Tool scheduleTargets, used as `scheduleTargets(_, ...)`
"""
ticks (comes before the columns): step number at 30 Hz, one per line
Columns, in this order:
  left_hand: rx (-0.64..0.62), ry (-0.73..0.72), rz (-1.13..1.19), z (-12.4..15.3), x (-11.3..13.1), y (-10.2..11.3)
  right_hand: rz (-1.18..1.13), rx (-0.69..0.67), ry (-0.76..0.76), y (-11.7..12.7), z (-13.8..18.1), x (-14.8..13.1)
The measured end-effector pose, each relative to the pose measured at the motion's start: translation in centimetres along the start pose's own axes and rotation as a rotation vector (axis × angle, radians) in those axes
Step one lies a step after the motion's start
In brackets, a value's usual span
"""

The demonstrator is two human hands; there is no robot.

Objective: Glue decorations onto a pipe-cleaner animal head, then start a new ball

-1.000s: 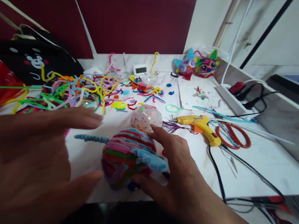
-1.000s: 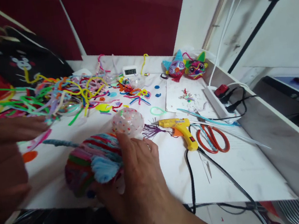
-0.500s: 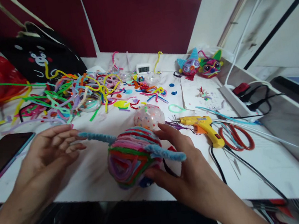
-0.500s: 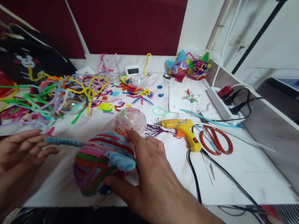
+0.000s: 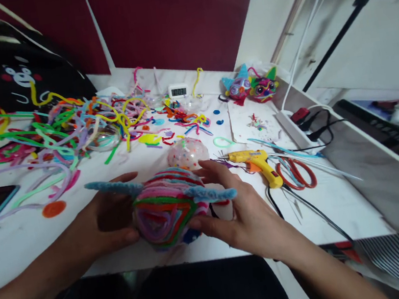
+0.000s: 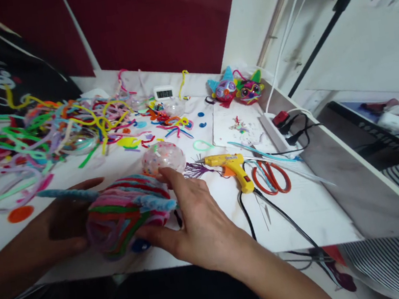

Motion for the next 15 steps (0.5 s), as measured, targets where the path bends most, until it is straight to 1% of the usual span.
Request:
scheduleTargets(2, -0.026, 0.001, -0.003, -0.4, -0.2, -0.1, -0.014, -0.005, -0.012, 0.0, -0.1, 0.0)
scheduleTargets(8, -0.052, -0.031, 0.019, -1.3, -0.4, 0.0, -0.073, -0.015, -0.036, 0.1, -0.3, 0.3)
scheduleTargets(11, -0.031, -0.032, 0.015, -1.2, -0.3, -0.3, -0.110, -0.016, -0.074, 0.2, -0.3, 0.5)
scheduleTargets(15, 0.003, -0.041, 0.031, -1.0, 0.2, -1.1, -0.159, 0.002, -0.093, 0.9, -0.5, 0.7)
Point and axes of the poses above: each hand's wrist, its own z-axis away from the middle knuckle, its own y-axis out of the back of the hand, x = y × z, the point moved 2 cm from there along -z, towards the middle knuckle, and after that the axes turned 8 degrees about x, right-handed, at the moved point
